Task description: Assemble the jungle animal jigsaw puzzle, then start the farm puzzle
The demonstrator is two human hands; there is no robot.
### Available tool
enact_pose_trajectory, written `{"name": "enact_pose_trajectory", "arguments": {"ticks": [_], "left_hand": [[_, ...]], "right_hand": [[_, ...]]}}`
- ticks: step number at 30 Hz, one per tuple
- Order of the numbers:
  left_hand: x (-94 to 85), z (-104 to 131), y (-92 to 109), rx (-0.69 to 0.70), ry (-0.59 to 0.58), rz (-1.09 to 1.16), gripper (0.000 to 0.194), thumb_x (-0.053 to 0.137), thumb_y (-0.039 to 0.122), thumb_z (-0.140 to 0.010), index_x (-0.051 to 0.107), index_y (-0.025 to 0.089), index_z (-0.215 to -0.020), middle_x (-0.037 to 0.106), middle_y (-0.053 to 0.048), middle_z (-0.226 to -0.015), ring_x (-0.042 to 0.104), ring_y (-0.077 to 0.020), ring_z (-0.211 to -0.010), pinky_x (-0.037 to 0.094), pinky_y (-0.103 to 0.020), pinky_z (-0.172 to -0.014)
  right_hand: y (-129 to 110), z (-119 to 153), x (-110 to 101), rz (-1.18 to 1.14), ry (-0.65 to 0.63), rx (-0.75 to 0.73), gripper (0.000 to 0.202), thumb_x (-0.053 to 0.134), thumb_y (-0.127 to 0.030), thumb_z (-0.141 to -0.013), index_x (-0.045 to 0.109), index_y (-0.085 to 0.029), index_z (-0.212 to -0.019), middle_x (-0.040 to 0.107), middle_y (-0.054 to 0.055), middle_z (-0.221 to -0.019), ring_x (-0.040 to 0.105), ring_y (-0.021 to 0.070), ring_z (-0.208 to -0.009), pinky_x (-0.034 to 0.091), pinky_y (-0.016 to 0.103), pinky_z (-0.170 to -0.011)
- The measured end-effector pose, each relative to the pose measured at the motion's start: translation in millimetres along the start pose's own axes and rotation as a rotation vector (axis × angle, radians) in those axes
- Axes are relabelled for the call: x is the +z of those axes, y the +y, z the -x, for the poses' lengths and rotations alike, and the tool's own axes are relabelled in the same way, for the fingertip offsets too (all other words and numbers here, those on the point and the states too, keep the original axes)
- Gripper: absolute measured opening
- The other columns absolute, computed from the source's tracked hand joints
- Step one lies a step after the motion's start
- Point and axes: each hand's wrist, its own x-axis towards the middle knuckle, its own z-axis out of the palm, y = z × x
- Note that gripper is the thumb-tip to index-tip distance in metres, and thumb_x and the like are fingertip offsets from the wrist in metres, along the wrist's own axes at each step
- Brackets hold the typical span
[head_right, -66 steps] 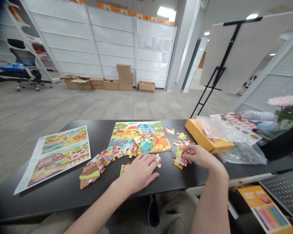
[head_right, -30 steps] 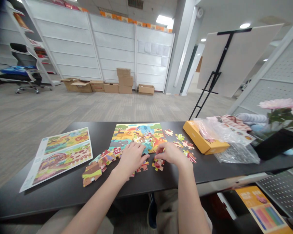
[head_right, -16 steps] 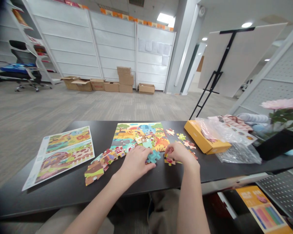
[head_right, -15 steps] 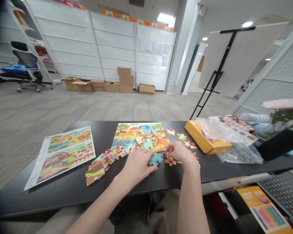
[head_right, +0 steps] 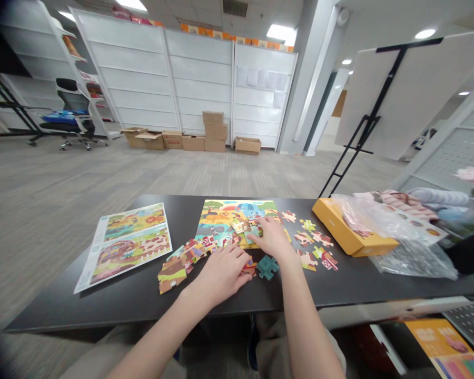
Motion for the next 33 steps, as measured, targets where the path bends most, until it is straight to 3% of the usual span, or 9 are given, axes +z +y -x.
{"name": "enact_pose_trajectory", "arguments": {"ticks": [5, 9, 14, 17, 21, 27, 30, 33], "left_hand": [[-11.8, 14, -20, -0.005, 0.038, 0.051, 0.027, 0.066, 0.037, -0.092, 0.064, 0.022, -0.114, 0.069, -0.007, -0.118, 0.060, -0.0269, -0.115, 0.049, -0.043, -0.101], [-35.6, 32, -61, -0.215, 0.097, 0.048, 0.032, 0.063, 0.036, -0.093, 0.064, 0.021, -0.121, 0.067, -0.008, -0.128, 0.059, -0.0270, -0.121, 0.048, -0.039, -0.102], [-56.2, 62, -115, -0.447, -0.017, 0.017, 0.050, 0.057, 0.052, -0.090, 0.062, 0.019, -0.128, 0.066, -0.012, -0.132, 0.061, -0.0311, -0.121, 0.047, -0.041, -0.104], [-54.1, 75, -132, -0.487, -0.054, -0.010, 0.055, 0.047, 0.044, -0.094, 0.053, 0.014, -0.140, 0.060, -0.015, -0.142, 0.056, -0.0313, -0.131, 0.043, -0.042, -0.109], [-43.1, 86, -145, -0.573, -0.103, -0.102, 0.053, 0.043, 0.036, -0.093, 0.054, 0.013, -0.140, 0.058, -0.018, -0.143, 0.053, -0.0345, -0.133, 0.041, -0.048, -0.110], [-41.3, 92, -157, -0.570, -0.096, -0.109, 0.045, 0.034, 0.032, -0.097, 0.063, 0.016, -0.129, 0.064, -0.015, -0.135, 0.059, -0.0303, -0.126, 0.043, -0.046, -0.108], [-47.6, 92, -153, -0.623, -0.071, -0.125, 0.047, 0.033, 0.037, -0.099, 0.063, 0.014, -0.127, 0.065, -0.017, -0.132, 0.060, -0.0335, -0.123, 0.044, -0.049, -0.105], [-52.8, 90, -137, -0.532, -0.067, 0.005, 0.056, 0.048, 0.053, -0.093, 0.059, 0.015, -0.133, 0.062, -0.015, -0.138, 0.058, -0.0315, -0.127, 0.045, -0.042, -0.107]], "right_hand": [[-3, -1, -4, -0.058, 0.044, -0.035, 0.037, 0.070, -0.045, -0.085, 0.068, -0.021, -0.112, 0.066, 0.013, -0.120, 0.061, 0.0300, -0.115, 0.046, 0.044, -0.102], [-5, -2, -9, -0.121, 0.087, -0.059, 0.027, 0.066, -0.044, -0.088, 0.070, -0.022, -0.104, 0.069, 0.011, -0.113, 0.063, 0.0284, -0.111, 0.047, 0.043, -0.099], [-6, -2, -13, -0.169, 0.094, -0.054, 0.023, 0.063, -0.041, -0.090, 0.071, -0.022, -0.098, 0.071, 0.010, -0.110, 0.065, 0.0270, -0.106, 0.048, 0.041, -0.095], [-6, -3, -17, -0.179, 0.100, -0.043, 0.021, 0.060, -0.039, -0.090, 0.071, -0.022, -0.095, 0.073, 0.010, -0.107, 0.066, 0.0263, -0.101, 0.048, 0.041, -0.093], [-4, -4, -23, -0.186, 0.124, -0.021, 0.022, 0.059, -0.040, -0.090, 0.071, -0.022, -0.091, 0.075, 0.009, -0.104, 0.067, 0.0266, -0.102, 0.048, 0.040, -0.093], [3, -5, -23, -0.191, 0.085, 0.015, 0.025, 0.057, -0.042, -0.089, 0.072, -0.022, -0.093, 0.076, 0.008, -0.103, 0.068, 0.0261, -0.099, 0.050, 0.039, -0.090], [4, -5, -21, -0.208, 0.056, 0.010, 0.025, 0.057, -0.042, -0.089, 0.072, -0.022, -0.094, 0.076, 0.008, -0.103, 0.069, 0.0259, -0.098, 0.051, 0.040, -0.089], [3, -5, -21, -0.226, 0.047, 0.015, 0.025, 0.058, -0.042, -0.089, 0.072, -0.022, -0.093, 0.077, 0.008, -0.104, 0.069, 0.0257, -0.097, 0.051, 0.040, -0.089]]}}
